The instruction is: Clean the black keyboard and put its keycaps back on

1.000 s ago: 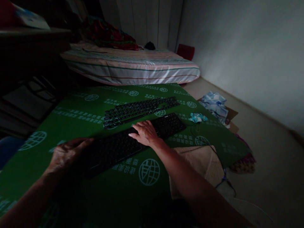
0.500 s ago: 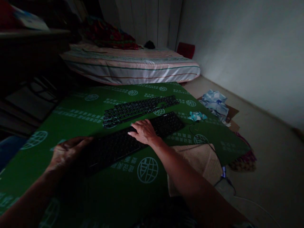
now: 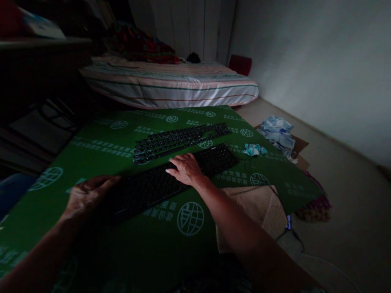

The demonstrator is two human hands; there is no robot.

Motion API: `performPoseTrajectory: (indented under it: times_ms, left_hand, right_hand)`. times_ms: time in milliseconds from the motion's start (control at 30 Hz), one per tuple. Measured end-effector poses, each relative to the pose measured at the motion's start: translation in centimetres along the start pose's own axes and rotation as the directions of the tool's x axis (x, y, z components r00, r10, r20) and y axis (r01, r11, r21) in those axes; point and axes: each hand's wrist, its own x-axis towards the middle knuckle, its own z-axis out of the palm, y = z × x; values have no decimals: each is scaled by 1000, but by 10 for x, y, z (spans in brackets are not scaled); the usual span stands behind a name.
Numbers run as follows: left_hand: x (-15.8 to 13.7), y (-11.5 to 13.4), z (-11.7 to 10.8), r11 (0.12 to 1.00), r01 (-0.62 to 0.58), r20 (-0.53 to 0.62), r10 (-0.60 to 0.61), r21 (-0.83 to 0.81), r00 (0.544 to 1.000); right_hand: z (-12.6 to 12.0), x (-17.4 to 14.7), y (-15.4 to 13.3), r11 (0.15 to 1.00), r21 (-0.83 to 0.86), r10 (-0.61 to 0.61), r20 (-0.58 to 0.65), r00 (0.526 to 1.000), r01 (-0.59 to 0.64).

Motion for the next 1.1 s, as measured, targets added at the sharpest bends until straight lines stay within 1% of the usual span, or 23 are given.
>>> performPoseTrajectory:
  times_ms: [100, 200, 333, 433, 500, 533, 567, 667, 700, 733, 833, 900, 1000, 1100]
  left_hand:
    - [-3, 3, 0, 988, 116, 67, -110, -106, 992]
    - [-5, 5, -1, 984, 124, 68, -116, -129, 991]
    - [-4, -3, -2, 986, 103, 136, -85, -129, 987]
    - [-2, -14, -1, 994, 36, 157, -19, -101, 987]
    - [0, -21, 0, 995, -49, 161, 63, -89, 985]
    - [0, -24, 0, 989, -111, 187, 128, -98, 974]
    - [1, -27, 1, 985, -148, 173, 161, -85, 972]
    - [3, -33, 3, 984, -170, 151, 177, -57, 973]
    - [4, -34, 3, 979, -198, 146, 202, -41, 968]
    - [4, -35, 3, 975, -222, 153, 223, -24, 963]
    - [5, -36, 1, 974, -225, 169, 224, -17, 960]
    - [5, -37, -2, 969, -246, 200, 248, -35, 948]
    - [3, -38, -5, 948, -308, 243, 318, -76, 917]
    - [0, -39, -3, 941, -325, 237, 339, -95, 910]
  right_hand:
    - [-1, 0, 0, 1000, -6, 0, -6, 1000, 0]
    - [0, -1, 0, 1000, -10, 5, -3, 1000, -5]
    - [1, -2, 0, 1000, 1, -5, -14, 1000, 5]
    - [2, -4, -2, 1000, 8, 3, -15, 1000, -3]
    - [3, -5, -3, 1000, 14, 9, -22, 1000, -9]
    - [4, -6, -3, 1000, 20, 3, -26, 1000, -2]
    - [4, -7, -4, 1000, 28, -2, -31, 1000, 3]
    - [7, -10, -5, 999, 49, -12, -46, 999, 15]
    - [8, -11, -5, 998, 55, -18, -49, 999, 21]
    - [9, -11, -5, 998, 59, -21, -54, 998, 24]
    - [12, -14, -4, 999, 40, -24, -57, 998, 26]
    - [14, -16, -3, 999, 21, -32, -62, 998, 33]
    - [16, -18, -2, 999, -6, -46, -81, 996, 46]
    - [19, -19, 0, 997, -18, -71, -82, 994, 70]
